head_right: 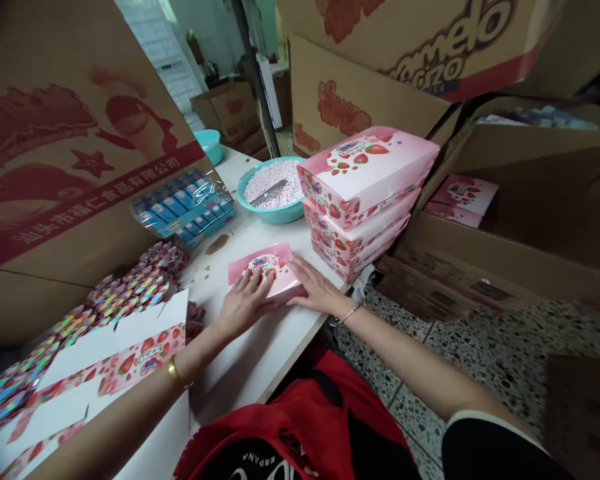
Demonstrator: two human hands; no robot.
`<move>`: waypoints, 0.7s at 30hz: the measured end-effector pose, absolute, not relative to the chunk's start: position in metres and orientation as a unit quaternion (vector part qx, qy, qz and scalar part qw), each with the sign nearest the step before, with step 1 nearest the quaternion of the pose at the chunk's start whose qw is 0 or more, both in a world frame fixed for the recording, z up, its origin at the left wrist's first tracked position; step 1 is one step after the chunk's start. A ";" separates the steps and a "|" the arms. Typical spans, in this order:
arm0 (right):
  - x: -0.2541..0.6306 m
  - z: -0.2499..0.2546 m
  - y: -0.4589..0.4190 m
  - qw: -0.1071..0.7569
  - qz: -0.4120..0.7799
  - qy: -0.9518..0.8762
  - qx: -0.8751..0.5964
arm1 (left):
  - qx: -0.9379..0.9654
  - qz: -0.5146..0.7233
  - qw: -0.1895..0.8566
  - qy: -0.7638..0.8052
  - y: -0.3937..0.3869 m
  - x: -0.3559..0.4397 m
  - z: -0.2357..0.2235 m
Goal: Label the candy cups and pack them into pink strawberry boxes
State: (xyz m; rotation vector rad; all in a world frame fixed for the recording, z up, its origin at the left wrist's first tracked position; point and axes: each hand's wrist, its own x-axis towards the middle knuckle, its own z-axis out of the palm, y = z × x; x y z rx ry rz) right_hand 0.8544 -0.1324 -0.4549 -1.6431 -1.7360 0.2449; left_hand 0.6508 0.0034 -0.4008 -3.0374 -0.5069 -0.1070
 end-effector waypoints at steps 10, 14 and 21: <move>0.831 -0.454 -0.148 0.473 0.171 -0.508 -0.700 | -0.971 -0.002 0.006 -0.241 0.013 0.655 -0.344; 0.831 -0.445 -0.148 0.435 0.156 -0.507 -0.728 | -0.958 0.013 0.031 -0.285 0.004 0.655 -0.345; 0.834 -0.440 -0.152 0.438 0.143 -0.549 -0.697 | -0.940 0.041 0.068 -0.331 -0.022 0.672 -0.342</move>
